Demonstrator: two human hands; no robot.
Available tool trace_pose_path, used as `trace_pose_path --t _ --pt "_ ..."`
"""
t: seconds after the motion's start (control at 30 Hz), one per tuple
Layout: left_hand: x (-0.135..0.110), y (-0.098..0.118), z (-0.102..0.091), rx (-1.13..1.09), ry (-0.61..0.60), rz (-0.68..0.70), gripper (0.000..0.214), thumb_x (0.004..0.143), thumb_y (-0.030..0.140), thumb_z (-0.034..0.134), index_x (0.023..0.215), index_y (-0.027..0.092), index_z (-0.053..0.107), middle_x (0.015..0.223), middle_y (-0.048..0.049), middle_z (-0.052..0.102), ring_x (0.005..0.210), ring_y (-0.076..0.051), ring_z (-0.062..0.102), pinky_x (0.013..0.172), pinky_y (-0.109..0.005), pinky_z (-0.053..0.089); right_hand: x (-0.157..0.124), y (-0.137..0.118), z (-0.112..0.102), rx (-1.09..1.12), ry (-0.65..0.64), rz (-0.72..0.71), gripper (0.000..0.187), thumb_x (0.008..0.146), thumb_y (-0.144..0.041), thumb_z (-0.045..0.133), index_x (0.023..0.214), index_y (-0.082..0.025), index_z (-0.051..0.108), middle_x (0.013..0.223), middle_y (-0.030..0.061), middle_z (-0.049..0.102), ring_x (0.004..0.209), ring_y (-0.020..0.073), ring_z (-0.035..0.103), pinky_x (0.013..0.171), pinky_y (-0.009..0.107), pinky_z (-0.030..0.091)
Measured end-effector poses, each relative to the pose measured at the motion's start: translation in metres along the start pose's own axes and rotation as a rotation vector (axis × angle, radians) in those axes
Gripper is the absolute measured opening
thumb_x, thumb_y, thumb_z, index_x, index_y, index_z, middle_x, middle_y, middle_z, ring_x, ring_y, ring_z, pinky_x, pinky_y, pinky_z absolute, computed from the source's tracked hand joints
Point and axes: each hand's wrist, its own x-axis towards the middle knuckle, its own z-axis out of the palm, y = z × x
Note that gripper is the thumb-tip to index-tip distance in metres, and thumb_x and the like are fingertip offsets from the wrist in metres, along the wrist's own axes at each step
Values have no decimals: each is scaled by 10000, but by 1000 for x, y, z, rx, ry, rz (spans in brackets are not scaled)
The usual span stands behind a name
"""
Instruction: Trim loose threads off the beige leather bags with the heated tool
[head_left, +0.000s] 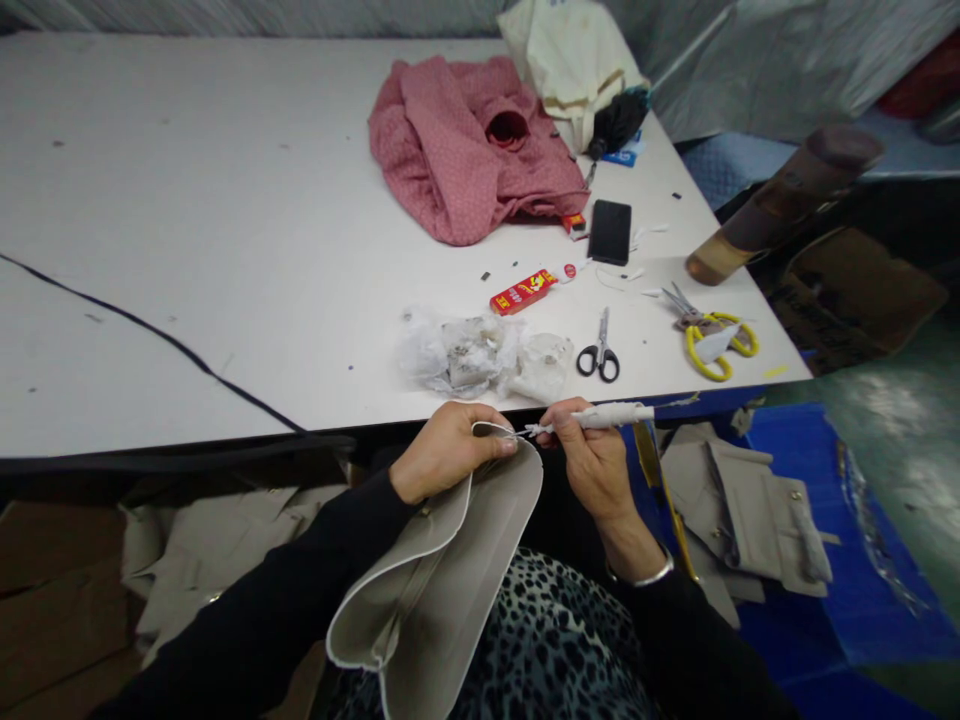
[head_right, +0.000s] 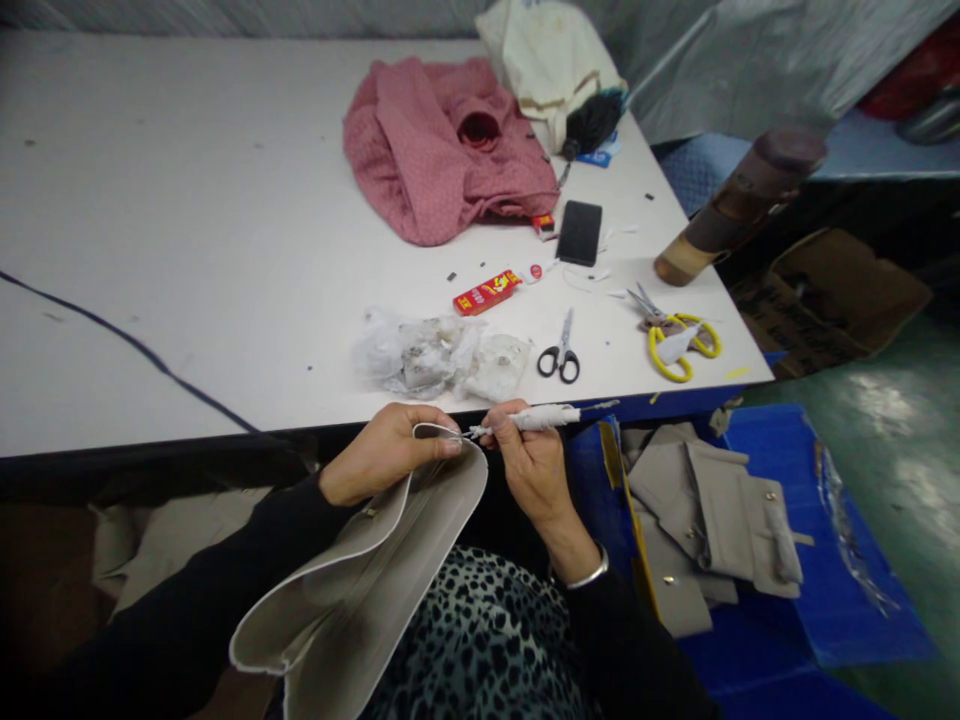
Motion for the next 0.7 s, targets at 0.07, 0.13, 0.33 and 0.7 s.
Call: trace_pose_path --t 0.07,0.13,0.33,0.7 --pt "-1 1 2 -19 -9 -1 138 736 299 790 805 180 784 741 -10 745 697 -179 624 737 -312 457 3 -4 -3 -86 -37 -41 356 1079 -459 531 873 -215 687 694 -13 658 655 149 652 657 265 519" --pt "-2 2 5 -41 -38 -18 111 732 286 777 773 183 770 696 -2 718 655 -170 598 694 -304 447 7 -11 -5 -175 -84 -92 399 1091 -452 489 824 -212 664 658 -19 611 616 140 606 630 266 474" --pt "-2 -1 15 -111 -145 6 89 688 252 760 718 171 735 642 7 666 615 -148 550 655 -290 421 11 -21 -2 -241 -112 -96 507 1089 -468 468 665 -212 573 588 -23 541 555 133 546 591 277 421" --pt "-1 -13 0 -326 57 -40 210 690 325 807 787 155 733 739 -19 692 687 -165 593 695 -298 466 23 0 -17 -263 307 -204 308 1072 -473 553 942 -217 666 791 3 646 736 168 634 731 313 502"
